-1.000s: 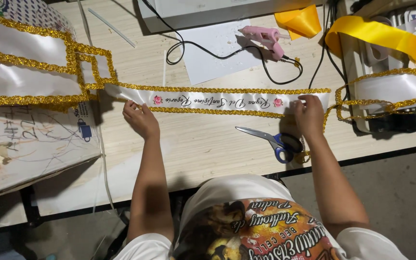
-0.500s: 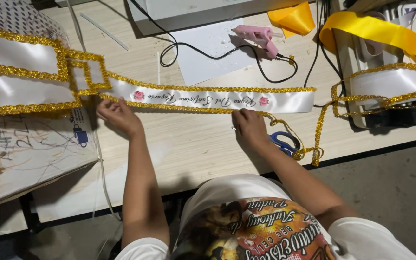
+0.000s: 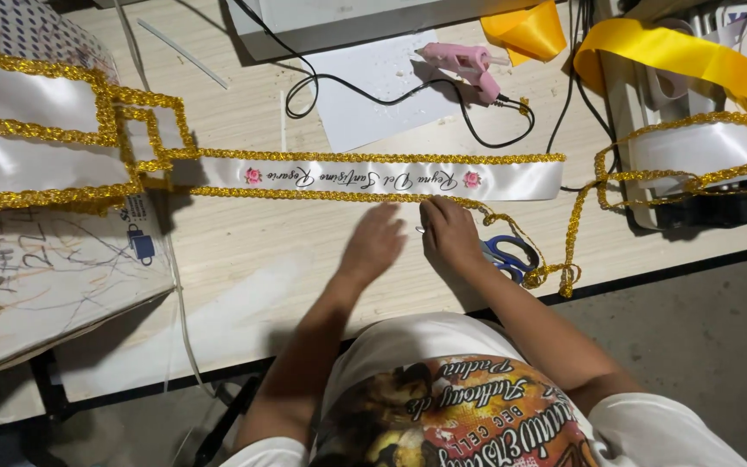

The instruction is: The recorder is using a glue gun to attach a decorative gold trim to a white ribbon sash.

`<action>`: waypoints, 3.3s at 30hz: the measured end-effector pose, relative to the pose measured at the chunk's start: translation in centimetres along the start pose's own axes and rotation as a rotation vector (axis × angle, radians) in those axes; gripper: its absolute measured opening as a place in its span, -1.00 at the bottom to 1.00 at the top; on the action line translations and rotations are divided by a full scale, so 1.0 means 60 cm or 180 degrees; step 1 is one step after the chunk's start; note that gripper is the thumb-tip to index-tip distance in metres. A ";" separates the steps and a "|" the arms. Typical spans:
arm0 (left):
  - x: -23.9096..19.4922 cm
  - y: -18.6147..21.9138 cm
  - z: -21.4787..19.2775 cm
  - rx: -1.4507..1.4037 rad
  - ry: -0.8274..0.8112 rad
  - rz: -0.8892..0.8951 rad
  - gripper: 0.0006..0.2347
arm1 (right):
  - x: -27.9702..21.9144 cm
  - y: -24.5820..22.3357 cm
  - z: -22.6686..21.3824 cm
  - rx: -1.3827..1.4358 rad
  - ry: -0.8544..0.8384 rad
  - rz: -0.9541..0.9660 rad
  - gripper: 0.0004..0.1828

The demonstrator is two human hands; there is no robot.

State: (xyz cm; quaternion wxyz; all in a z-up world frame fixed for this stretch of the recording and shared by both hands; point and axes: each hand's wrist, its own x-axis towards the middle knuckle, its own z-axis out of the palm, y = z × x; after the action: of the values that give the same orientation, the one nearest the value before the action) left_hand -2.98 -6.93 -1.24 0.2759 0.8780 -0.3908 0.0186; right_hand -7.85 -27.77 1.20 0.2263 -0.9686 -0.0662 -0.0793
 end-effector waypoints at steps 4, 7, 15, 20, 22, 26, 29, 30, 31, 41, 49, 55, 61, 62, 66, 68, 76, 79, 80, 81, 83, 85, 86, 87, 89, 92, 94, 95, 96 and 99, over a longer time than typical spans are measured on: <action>0.032 0.028 0.007 -0.0050 0.0321 0.0272 -0.75 | -0.011 -0.003 -0.020 0.0688 0.0324 0.0257 -0.59; 0.032 0.011 0.024 0.0066 0.0332 0.0279 -0.76 | -0.004 -0.016 -0.045 0.0952 0.0435 0.0383 -0.72; 0.026 -0.006 0.035 0.0098 0.0160 0.0253 -0.78 | 0.010 -0.032 -0.029 0.0138 0.0097 -0.0122 -0.69; 0.029 -0.008 0.031 0.0159 0.0183 0.0306 -0.78 | 0.011 -0.018 -0.033 0.0368 -0.0072 0.0110 -0.68; 0.028 -0.010 0.028 0.0178 0.0191 0.0342 -0.78 | 0.005 -0.002 -0.029 0.0532 -0.0068 0.0178 -0.68; 0.026 -0.018 0.024 0.0246 0.0251 0.0262 -0.78 | -0.011 0.048 -0.044 0.0474 0.0330 0.0242 -0.74; 0.039 -0.013 -0.006 0.0344 0.0359 0.0136 -0.81 | -0.014 0.079 -0.069 0.0027 0.0537 0.0237 -0.72; 0.045 -0.008 -0.022 0.0411 0.0377 0.0075 -0.84 | -0.014 0.086 -0.076 -0.0242 0.0584 0.0232 -0.69; 0.047 -0.013 -0.022 0.0413 0.0380 0.0084 -0.84 | -0.015 0.095 -0.071 -0.0245 0.0592 0.0233 -0.69; 0.062 -0.022 -0.066 0.0168 0.0541 -0.0319 -0.79 | 0.012 0.096 -0.070 0.0094 0.0710 0.0430 -0.76; 0.064 -0.037 -0.043 0.0370 0.0399 -0.0689 -0.94 | 0.033 0.117 -0.083 0.0811 0.0487 0.1140 -0.75; 0.110 0.059 -0.055 -0.1453 -0.0293 -0.2361 -0.81 | 0.035 0.073 -0.078 0.1243 -0.0140 0.1277 -0.68; 0.145 0.050 0.000 -0.4784 -0.0862 -0.4044 -0.60 | 0.028 0.003 -0.043 0.1212 -0.0713 0.0516 -0.71; 0.146 0.044 -0.002 -0.5087 -0.0667 -0.4121 -0.72 | 0.026 0.002 -0.036 0.1016 -0.0619 0.0295 -0.70; 0.144 0.022 -0.010 -0.5210 -0.0180 -0.4236 -0.91 | 0.022 -0.010 -0.051 0.0867 -0.0359 -0.0008 -0.67; 0.140 -0.004 0.005 -0.5409 0.0155 -0.4257 -0.93 | 0.020 0.011 -0.060 0.0908 -0.0361 0.0062 -0.65; 0.096 -0.092 0.038 -0.4899 0.1038 -0.3778 -0.92 | -0.055 0.170 -0.164 0.0237 -0.0557 0.0761 -0.75; 0.103 -0.053 -0.005 -0.3466 0.0546 -0.3246 -0.90 | -0.089 0.196 -0.199 0.0154 -0.0898 0.1329 -0.69; 0.108 -0.034 -0.014 -0.2846 0.0366 -0.2936 -0.88 | -0.099 0.193 -0.200 0.0114 -0.0976 0.1397 -0.70; 0.114 -0.017 -0.023 -0.2226 0.0191 -0.2612 -0.85 | -0.109 0.191 -0.200 0.0078 -0.1051 0.1465 -0.72; 0.112 -0.005 -0.003 -0.1863 0.0318 -0.2207 -0.86 | -0.112 0.154 -0.177 0.0278 -0.1063 0.1333 -0.72; 0.112 0.004 0.011 -0.1498 0.0434 -0.1790 -0.87 | -0.108 0.101 -0.147 0.0482 -0.1064 0.1204 -0.72; 0.114 0.007 0.014 -0.1474 0.0506 -0.1600 -0.88 | -0.102 0.066 -0.128 0.0846 -0.1323 0.0898 -0.75; 0.118 0.010 0.019 -0.1453 0.0580 -0.1403 -0.89 | -0.094 0.032 -0.110 0.1202 -0.1571 0.0584 -0.76; 0.120 0.006 0.024 -0.1369 0.0454 -0.1346 -0.88 | -0.082 -0.023 -0.043 0.1248 -0.1573 0.0173 -0.76; 0.123 0.007 0.020 -0.1199 0.0246 -0.1340 -0.88 | -0.041 -0.095 -0.027 0.1150 -0.1783 -0.0400 -0.75; 0.123 0.005 0.017 -0.1104 0.0160 -0.1364 -0.87 | -0.016 -0.120 -0.042 0.1009 -0.1965 -0.0555 -0.73; 0.122 0.005 0.020 -0.1016 0.0149 -0.1275 -0.84 | -0.011 -0.120 -0.050 0.0630 -0.2024 -0.0764 -0.65; 0.122 0.004 0.023 -0.0929 0.0139 -0.1186 -0.80 | -0.004 -0.121 -0.057 0.0247 -0.2078 -0.0969 -0.56; 0.127 0.032 0.011 -0.0574 0.0116 -0.1140 -0.70 | 0.027 -0.098 -0.109 0.0635 -0.2080 -0.0269 -0.72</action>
State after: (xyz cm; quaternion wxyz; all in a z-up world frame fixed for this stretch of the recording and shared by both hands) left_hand 0.88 -13.43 1.00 0.3594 0.9047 -0.2233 -0.0500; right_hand -8.06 -25.34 9.76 0.2833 -0.9123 -0.1827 0.2326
